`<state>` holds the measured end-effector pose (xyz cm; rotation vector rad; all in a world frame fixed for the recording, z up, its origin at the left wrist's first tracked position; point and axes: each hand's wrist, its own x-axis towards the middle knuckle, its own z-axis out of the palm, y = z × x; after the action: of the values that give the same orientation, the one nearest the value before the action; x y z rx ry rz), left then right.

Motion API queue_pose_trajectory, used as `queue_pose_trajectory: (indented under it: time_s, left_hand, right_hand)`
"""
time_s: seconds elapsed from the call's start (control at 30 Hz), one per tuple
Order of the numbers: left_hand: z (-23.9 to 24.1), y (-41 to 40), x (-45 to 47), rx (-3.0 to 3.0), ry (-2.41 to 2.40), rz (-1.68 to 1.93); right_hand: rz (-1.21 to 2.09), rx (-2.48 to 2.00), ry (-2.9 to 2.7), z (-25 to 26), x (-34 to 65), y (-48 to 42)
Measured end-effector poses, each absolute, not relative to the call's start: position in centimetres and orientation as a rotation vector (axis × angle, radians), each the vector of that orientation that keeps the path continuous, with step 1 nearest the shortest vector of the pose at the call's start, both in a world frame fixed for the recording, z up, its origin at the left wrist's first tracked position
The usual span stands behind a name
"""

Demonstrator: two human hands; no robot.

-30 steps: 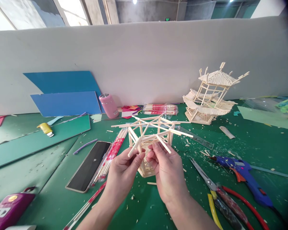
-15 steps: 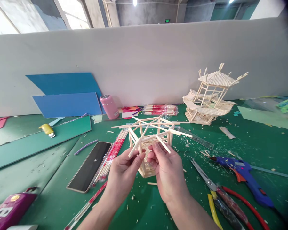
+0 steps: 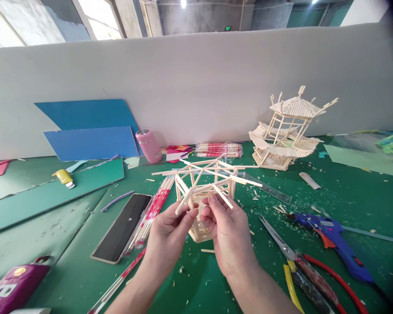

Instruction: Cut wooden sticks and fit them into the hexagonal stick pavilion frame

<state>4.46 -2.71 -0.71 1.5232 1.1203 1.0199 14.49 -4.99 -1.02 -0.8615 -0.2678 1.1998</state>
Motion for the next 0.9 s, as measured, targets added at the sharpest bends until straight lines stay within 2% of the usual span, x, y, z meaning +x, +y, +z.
queue_pose_trajectory:
  time_s: [0.9]
  left_hand:
    - [-0.89, -2.77, 4.31, 1.481, 1.066, 1.014]
  right_hand:
    - [1.183, -0.868, -0.219, -1.19, 14.27, -4.98]
